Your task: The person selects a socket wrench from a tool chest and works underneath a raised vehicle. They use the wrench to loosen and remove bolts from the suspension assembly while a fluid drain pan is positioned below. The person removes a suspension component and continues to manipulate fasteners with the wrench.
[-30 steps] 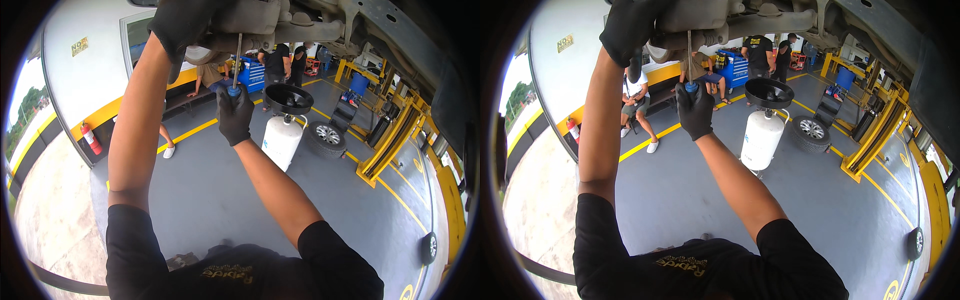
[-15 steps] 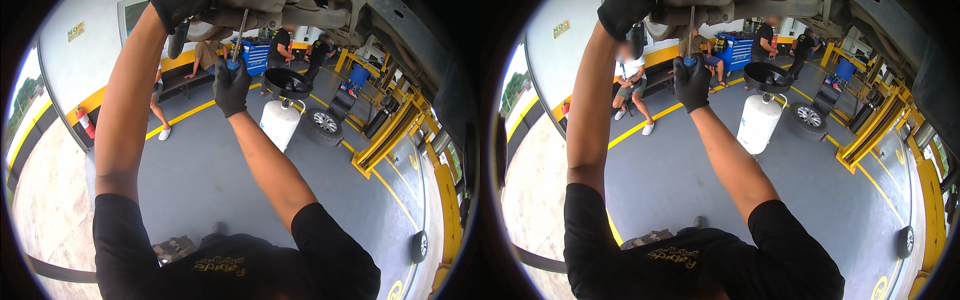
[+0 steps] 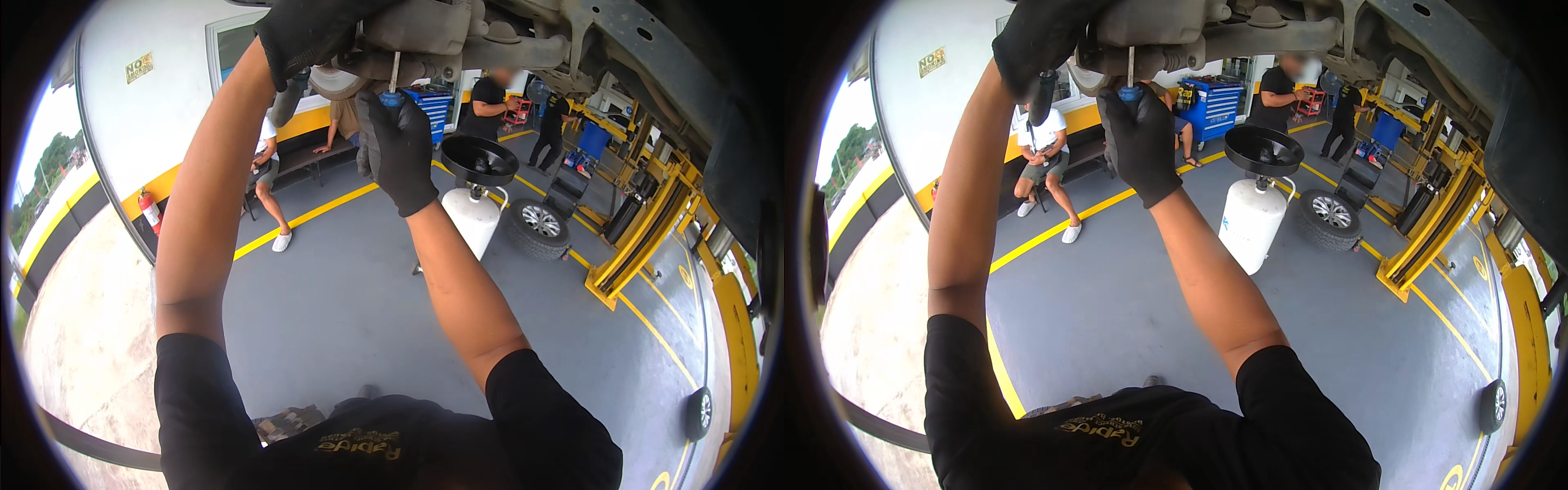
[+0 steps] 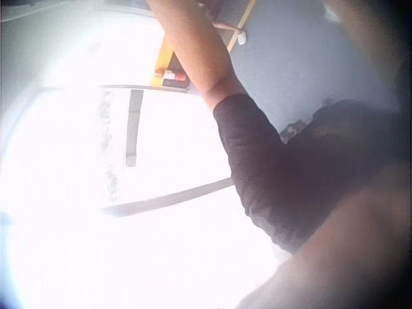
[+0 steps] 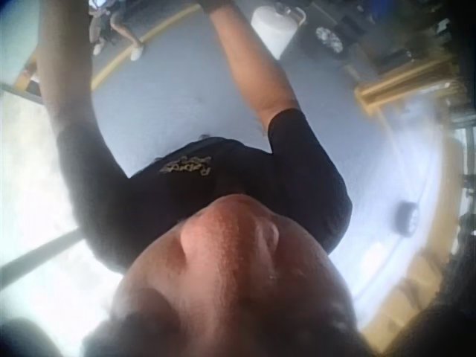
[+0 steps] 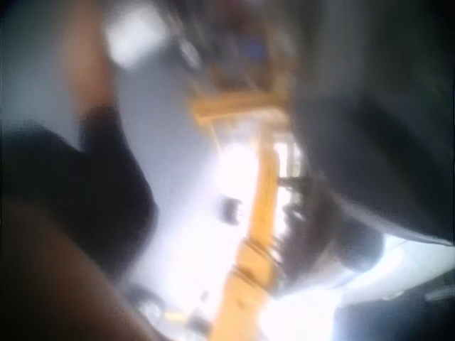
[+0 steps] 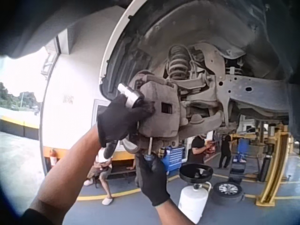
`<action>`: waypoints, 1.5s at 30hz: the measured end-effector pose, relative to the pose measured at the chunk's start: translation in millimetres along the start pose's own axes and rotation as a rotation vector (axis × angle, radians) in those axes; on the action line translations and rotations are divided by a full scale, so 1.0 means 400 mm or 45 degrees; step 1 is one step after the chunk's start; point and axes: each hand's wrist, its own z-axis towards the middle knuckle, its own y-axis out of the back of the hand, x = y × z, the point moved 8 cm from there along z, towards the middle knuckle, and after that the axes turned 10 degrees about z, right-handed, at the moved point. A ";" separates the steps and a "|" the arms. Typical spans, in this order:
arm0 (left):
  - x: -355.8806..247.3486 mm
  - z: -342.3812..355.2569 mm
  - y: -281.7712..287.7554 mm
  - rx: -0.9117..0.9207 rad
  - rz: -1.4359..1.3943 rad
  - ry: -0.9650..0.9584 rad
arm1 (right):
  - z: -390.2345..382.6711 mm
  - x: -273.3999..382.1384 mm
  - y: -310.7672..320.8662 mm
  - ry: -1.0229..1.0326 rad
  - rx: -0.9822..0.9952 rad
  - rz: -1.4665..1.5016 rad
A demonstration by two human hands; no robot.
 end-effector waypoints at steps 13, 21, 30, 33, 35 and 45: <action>0.010 -0.022 -0.002 -0.058 0.022 0.197 | -0.030 0.065 -0.011 -0.379 0.179 -0.064; 0.019 -0.010 -0.005 -0.008 0.003 -0.068 | -0.027 0.064 -0.021 -0.467 0.247 -0.053; -0.005 -0.013 -0.003 -0.030 0.327 -0.210 | -0.072 0.136 -0.014 -0.596 0.140 -0.029; -0.026 -0.017 -0.014 -0.010 -0.032 -0.093 | -0.082 0.168 -0.027 -0.587 0.279 -0.032; -0.047 -0.034 -0.023 -0.021 -0.225 -0.001 | -0.095 0.169 -0.004 -0.667 0.189 -0.071; -0.163 0.000 -0.013 -0.132 0.246 -0.611 | -0.134 0.416 -0.010 -0.459 0.142 -0.424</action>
